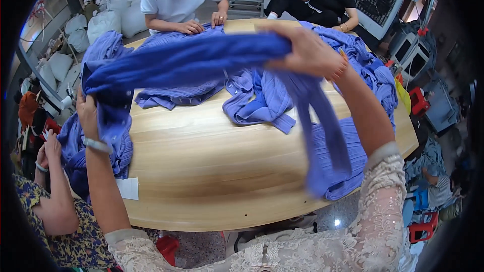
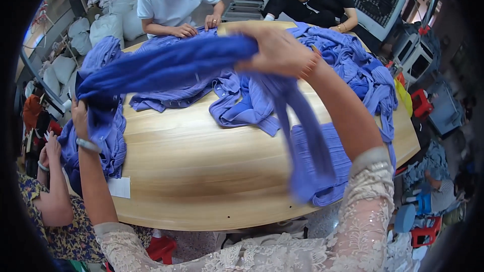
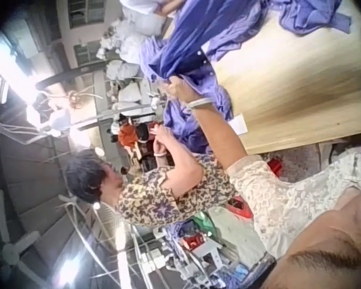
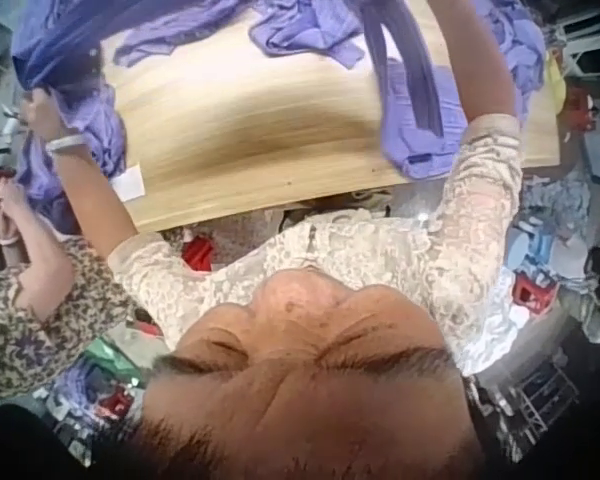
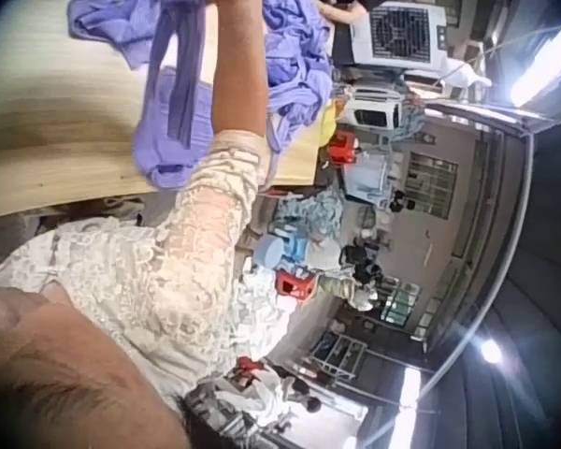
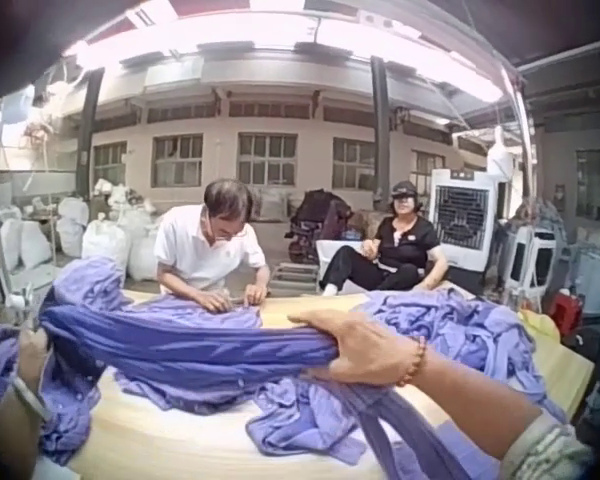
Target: Inspecting garments for quality, trimming loose threads with scissors, and folding them neatly on a table.
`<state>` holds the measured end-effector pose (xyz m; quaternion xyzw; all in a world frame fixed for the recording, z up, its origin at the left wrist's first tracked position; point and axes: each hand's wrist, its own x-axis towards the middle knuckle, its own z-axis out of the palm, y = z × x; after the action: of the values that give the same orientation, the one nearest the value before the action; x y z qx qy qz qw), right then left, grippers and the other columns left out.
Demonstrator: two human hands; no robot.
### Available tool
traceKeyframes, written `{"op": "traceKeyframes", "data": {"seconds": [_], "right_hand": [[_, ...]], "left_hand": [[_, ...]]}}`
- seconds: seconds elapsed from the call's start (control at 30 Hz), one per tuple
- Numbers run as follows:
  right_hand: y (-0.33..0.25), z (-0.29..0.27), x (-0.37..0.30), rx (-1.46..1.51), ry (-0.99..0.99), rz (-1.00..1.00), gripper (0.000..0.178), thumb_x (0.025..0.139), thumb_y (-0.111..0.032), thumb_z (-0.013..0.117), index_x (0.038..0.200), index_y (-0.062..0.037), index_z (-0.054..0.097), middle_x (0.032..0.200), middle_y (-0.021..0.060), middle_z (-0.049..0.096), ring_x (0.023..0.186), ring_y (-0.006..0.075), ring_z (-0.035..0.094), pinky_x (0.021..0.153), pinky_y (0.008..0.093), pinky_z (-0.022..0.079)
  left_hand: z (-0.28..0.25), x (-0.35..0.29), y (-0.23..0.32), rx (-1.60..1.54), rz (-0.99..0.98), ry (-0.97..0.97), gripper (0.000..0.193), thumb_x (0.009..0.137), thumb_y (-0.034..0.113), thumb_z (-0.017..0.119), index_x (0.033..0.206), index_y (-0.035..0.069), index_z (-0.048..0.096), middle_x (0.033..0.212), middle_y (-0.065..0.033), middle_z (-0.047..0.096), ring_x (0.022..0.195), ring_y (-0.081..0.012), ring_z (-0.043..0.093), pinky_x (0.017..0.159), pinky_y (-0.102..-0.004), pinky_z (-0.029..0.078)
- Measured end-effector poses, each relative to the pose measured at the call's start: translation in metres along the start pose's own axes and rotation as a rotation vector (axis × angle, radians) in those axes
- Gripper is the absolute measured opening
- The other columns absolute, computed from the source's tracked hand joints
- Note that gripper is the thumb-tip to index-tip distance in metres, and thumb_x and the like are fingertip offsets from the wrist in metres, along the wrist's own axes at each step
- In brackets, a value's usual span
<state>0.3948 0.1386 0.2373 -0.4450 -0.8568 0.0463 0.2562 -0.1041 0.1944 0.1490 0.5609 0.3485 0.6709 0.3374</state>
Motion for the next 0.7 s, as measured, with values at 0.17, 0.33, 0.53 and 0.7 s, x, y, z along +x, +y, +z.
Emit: {"op": "traceKeyframes", "data": {"seconds": [0.17,0.33,0.53,0.7], "right_hand": [[0.057,0.064,0.032,-0.532,0.538,-0.14,0.057,0.077,-0.015,0.069,0.13,-0.0139,0.051,0.115,0.0083,0.059,0.104,0.0285,0.056,0.088,0.0421,0.04],[0.09,0.146,-0.059,-0.446,0.044,-0.026,0.057,0.075,-0.04,0.072,0.125,-0.0163,0.057,0.11,0.0086,0.06,0.107,0.0261,0.055,0.094,0.045,0.037],[0.075,0.19,-0.135,-0.323,-0.154,0.221,0.023,0.079,-0.029,0.068,0.085,-0.0074,0.061,0.09,0.0121,0.061,0.091,0.0304,0.059,0.079,0.0397,0.047],[0.005,0.197,-0.184,-0.063,-0.237,0.164,0.034,0.08,-0.031,0.064,0.098,-0.0023,0.061,0.09,0.0158,0.063,0.085,0.0332,0.063,0.075,0.043,0.051]], "left_hand": [[0.029,-0.002,-0.081,0.798,0.15,0.089,0.055,0.079,0.011,0.066,0.129,-0.002,0.048,0.123,-0.0177,0.056,0.114,-0.0275,0.053,0.102,-0.0349,0.038],[0.129,-0.105,-0.101,0.788,0.212,-0.409,0.053,0.072,0.014,0.077,0.119,0.004,0.056,0.12,-0.015,0.058,0.119,-0.0325,0.05,0.103,-0.0411,0.037],[0.23,-0.199,-0.106,0.73,0.117,-0.88,0.075,0.072,0.023,0.077,0.137,0.012,0.043,0.144,-0.0233,0.036,0.134,-0.0401,0.034,0.11,-0.047,0.029],[0.258,-0.245,-0.085,0.72,0.165,-0.983,0.074,0.075,0.024,0.074,0.14,0.015,0.04,0.145,-0.0237,0.032,0.137,-0.0412,0.027,0.107,-0.0511,0.03]]}}
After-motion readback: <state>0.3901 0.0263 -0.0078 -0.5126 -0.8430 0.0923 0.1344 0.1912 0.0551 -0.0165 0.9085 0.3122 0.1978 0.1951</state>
